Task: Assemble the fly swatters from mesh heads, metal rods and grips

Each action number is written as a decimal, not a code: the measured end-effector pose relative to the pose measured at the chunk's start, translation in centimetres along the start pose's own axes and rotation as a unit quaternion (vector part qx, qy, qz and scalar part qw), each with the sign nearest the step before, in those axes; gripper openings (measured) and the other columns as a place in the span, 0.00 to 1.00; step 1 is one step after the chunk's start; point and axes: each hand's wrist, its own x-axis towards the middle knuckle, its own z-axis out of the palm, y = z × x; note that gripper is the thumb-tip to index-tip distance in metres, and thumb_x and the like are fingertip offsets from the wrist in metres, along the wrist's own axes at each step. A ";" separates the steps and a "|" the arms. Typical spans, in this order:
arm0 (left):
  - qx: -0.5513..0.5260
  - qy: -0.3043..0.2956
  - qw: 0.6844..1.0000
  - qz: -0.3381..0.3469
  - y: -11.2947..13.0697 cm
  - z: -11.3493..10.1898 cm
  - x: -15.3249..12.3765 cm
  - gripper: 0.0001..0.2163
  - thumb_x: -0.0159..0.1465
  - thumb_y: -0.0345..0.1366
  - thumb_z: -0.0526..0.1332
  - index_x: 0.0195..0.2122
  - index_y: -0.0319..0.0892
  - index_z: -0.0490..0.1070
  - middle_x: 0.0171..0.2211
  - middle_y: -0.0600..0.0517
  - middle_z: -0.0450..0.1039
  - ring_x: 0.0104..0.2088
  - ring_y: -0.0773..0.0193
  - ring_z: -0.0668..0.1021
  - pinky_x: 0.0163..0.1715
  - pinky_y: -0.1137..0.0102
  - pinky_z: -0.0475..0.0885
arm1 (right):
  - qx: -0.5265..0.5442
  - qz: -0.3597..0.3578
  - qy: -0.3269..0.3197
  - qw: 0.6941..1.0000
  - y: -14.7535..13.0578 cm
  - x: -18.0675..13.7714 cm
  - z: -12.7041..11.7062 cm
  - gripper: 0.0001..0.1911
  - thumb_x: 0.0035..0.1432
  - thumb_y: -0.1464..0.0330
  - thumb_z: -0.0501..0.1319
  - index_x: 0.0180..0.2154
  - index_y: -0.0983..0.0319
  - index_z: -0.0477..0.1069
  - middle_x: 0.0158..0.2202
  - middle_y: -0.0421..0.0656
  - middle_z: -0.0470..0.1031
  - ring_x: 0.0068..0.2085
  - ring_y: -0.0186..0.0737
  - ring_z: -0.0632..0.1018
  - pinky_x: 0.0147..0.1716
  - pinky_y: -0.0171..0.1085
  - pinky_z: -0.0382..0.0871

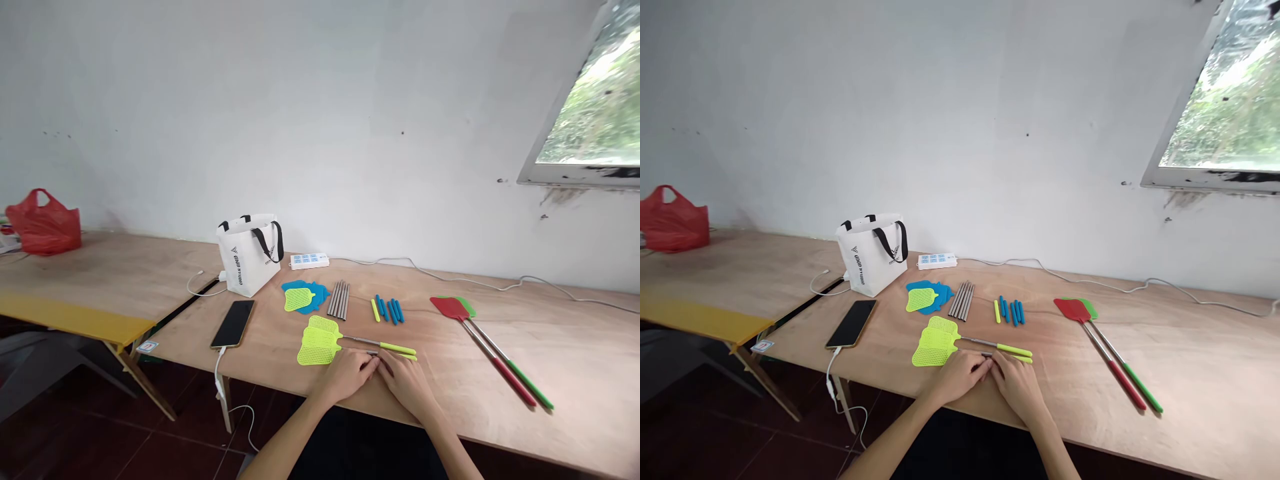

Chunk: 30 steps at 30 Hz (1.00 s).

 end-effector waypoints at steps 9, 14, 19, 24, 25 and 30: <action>0.003 0.007 1.000 0.009 0.0 0.1 0.0 0.22 0.75 0.42 0.51 0.26 0.42 0.75 0.29 0.50 0.79 0.33 0.60 0.78 0.32 0.70 0.63 | -0.010 0.001 0.002 1.000 -0.1 -0.1 -0.1 0.14 0.69 0.67 0.50 0.37 0.57 0.73 0.34 0.42 0.81 0.35 0.43 0.81 0.30 0.35 0.62; -0.002 -0.003 1.000 0.002 0.0 0.1 0.0 0.22 0.75 0.43 0.50 0.27 0.42 0.76 0.30 0.50 0.79 0.33 0.60 0.78 0.34 0.70 0.64 | -0.009 -0.007 0.018 1.000 -0.1 -0.1 -0.1 0.13 0.69 0.67 0.50 0.36 0.56 0.72 0.33 0.41 0.81 0.34 0.42 0.81 0.30 0.35 0.63; -0.013 0.000 1.000 0.005 0.0 0.0 0.0 0.23 0.75 0.43 0.50 0.27 0.43 0.76 0.29 0.50 0.79 0.33 0.60 0.79 0.34 0.69 0.65 | -0.007 -0.002 0.012 1.000 -0.3 -0.1 -0.2 0.13 0.69 0.66 0.50 0.38 0.56 0.73 0.34 0.41 0.81 0.35 0.43 0.81 0.30 0.36 0.63; 0.001 0.006 1.000 0.009 -0.1 0.1 0.0 0.22 0.75 0.42 0.50 0.27 0.42 0.75 0.30 0.51 0.79 0.33 0.60 0.79 0.33 0.69 0.64 | -0.005 -0.002 0.004 1.000 -0.2 -0.1 -0.2 0.15 0.70 0.66 0.49 0.37 0.56 0.73 0.35 0.42 0.81 0.35 0.42 0.81 0.31 0.35 0.64; 0.003 0.008 1.000 0.009 -0.1 0.1 0.0 0.22 0.75 0.42 0.50 0.27 0.42 0.75 0.30 0.51 0.79 0.33 0.60 0.79 0.33 0.69 0.64 | -0.008 -0.001 0.004 1.000 -0.2 -0.1 -0.2 0.15 0.70 0.66 0.49 0.37 0.57 0.73 0.35 0.42 0.82 0.35 0.42 0.81 0.31 0.35 0.64; -0.007 0.005 1.000 0.008 -0.1 0.2 -0.1 0.22 0.75 0.42 0.50 0.26 0.43 0.75 0.29 0.51 0.79 0.33 0.60 0.78 0.34 0.69 0.63 | -0.018 0.004 -0.008 1.000 -0.1 -0.1 -0.1 0.14 0.70 0.66 0.49 0.37 0.57 0.73 0.35 0.42 0.81 0.35 0.43 0.81 0.31 0.36 0.64</action>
